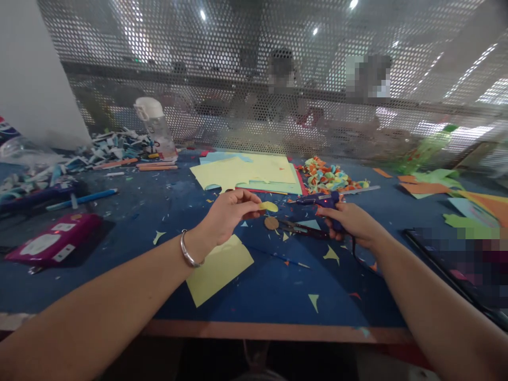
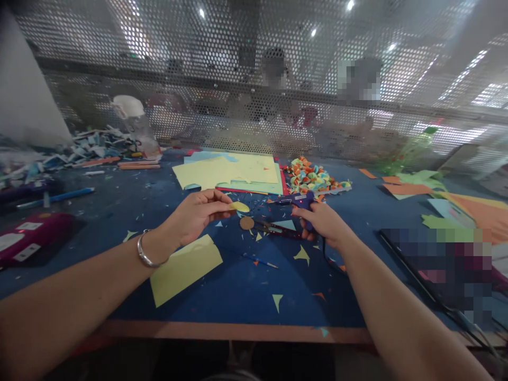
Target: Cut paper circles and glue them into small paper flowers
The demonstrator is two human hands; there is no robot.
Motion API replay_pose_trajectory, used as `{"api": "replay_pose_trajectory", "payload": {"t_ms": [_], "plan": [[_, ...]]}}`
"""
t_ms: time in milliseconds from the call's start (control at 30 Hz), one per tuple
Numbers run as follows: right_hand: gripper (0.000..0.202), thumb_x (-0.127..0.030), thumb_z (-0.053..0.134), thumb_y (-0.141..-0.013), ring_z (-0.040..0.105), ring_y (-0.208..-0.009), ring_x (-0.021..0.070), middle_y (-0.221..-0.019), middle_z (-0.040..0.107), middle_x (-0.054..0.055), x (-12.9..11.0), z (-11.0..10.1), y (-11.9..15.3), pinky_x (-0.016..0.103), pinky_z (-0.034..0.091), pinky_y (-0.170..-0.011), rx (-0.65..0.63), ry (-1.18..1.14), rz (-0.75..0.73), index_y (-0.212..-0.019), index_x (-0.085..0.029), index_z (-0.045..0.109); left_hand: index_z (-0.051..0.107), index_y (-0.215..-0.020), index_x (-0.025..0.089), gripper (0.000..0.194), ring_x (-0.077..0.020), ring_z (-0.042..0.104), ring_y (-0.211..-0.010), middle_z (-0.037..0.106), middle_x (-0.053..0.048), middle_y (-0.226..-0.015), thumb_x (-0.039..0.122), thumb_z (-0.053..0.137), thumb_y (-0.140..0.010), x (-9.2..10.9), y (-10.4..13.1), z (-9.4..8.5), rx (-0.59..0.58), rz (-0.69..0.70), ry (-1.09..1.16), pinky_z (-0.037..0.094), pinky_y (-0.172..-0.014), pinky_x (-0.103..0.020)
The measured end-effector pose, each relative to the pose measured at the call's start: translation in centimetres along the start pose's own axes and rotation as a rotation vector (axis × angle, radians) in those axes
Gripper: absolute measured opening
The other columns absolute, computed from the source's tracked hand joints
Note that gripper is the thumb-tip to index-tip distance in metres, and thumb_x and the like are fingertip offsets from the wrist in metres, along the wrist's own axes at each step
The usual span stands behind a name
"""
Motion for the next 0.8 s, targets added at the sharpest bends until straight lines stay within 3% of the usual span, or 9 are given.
{"api": "replay_pose_trajectory", "payload": {"t_ms": [200, 300, 367, 500, 567, 700, 800], "plan": [[0.054, -0.066, 0.065, -0.077, 0.049, -0.039, 0.0141, -0.040, 0.045, -0.002, 0.0, -1.4, -0.1, 0.024, 0.030, -0.042, 0.114, 0.338, -0.069, -0.051, -0.020, 0.052, 0.069, -0.080, 0.016, 0.014, -0.0153, 0.070, -0.084, 0.073, -0.004, -0.084, 0.014, 0.076, -0.068, 0.0, 0.5, 0.2, 0.000, 0.006, 0.059, 0.056, -0.091, -0.035], [0.053, -0.067, 0.060, -0.079, 0.050, -0.047, 0.0158, -0.051, 0.057, 0.003, -1.0, -1.7, 0.9, 0.025, 0.026, -0.046, 0.338, 0.611, -0.135, -0.054, -0.021, 0.058, 0.069, -0.077, 0.016, 0.011, -0.0147, 0.070, -0.079, 0.072, -0.002, -0.079, 0.020, 0.077, -0.070, 0.0, 0.6, 0.4, 0.018, 0.060, 0.025, 0.058, -0.088, -0.036], [0.048, -0.065, 0.057, -0.083, 0.054, -0.052, 0.0172, -0.061, 0.064, 0.004, -1.9, -0.9, 1.9, 0.026, 0.029, -0.048, 0.433, 0.630, -0.224, -0.066, -0.021, 0.064, 0.069, -0.077, 0.017, 0.012, -0.0144, 0.069, -0.076, 0.072, -0.002, -0.077, 0.023, 0.077, -0.071, 0.0, 0.6, 0.5, 0.030, 0.096, -0.007, 0.059, -0.085, -0.036], [0.035, -0.052, 0.057, -0.090, 0.054, -0.053, 0.0131, -0.063, 0.064, 0.000, -3.8, 2.9, 3.8, 0.024, 0.039, -0.053, 0.172, 0.343, -0.540, -0.085, -0.019, 0.069, 0.068, -0.076, 0.017, 0.016, -0.0136, 0.069, -0.072, 0.072, -0.002, -0.075, 0.027, 0.079, -0.071, -0.2, 0.9, 0.9, 0.018, 0.121, -0.033, 0.059, -0.081, -0.034], [0.030, -0.047, 0.059, -0.090, 0.053, -0.056, 0.0119, -0.071, 0.066, 0.001, -4.6, 4.4, 4.6, 0.024, 0.041, -0.055, 0.109, 0.295, -0.671, -0.093, -0.018, 0.070, 0.067, -0.076, 0.017, 0.018, -0.0139, 0.069, -0.072, 0.072, -0.003, -0.075, 0.029, 0.079, -0.071, -0.3, 1.1, 1.3, 0.003, 0.128, -0.052, 0.060, -0.079, -0.033], [0.026, -0.038, 0.054, -0.096, 0.052, -0.061, 0.0112, -0.074, 0.063, 0.002, -5.4, 5.7, 5.4, 0.023, 0.040, -0.058, 0.078, 0.267, -0.828, -0.085, -0.018, 0.066, 0.066, -0.078, 0.017, 0.022, -0.0151, 0.070, -0.072, 0.072, -0.004, -0.076, 0.033, 0.079, -0.071, -0.5, 1.6, 2.0, -0.032, 0.155, -0.130, 0.060, -0.074, -0.032], [0.024, -0.033, 0.052, -0.097, 0.050, -0.062, 0.0111, -0.072, 0.060, 0.001, -5.2, 5.7, 5.4, 0.023, 0.038, -0.059, 0.086, 0.258, -0.852, -0.081, -0.017, 0.063, 0.067, -0.080, 0.018, 0.022, -0.0170, 0.071, -0.075, 0.072, -0.005, -0.079, 0.035, 0.078, -0.074, -0.5, 2.0, 2.7, -0.111, 0.149, -0.195, 0.060, -0.070, -0.031]]}}
Point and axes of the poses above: each hand's wrist, its own y-axis away from the middle knuckle, its own z-axis out of the palm, x = y × z, the point moved 3 cm from there along -y, towards the middle knuckle
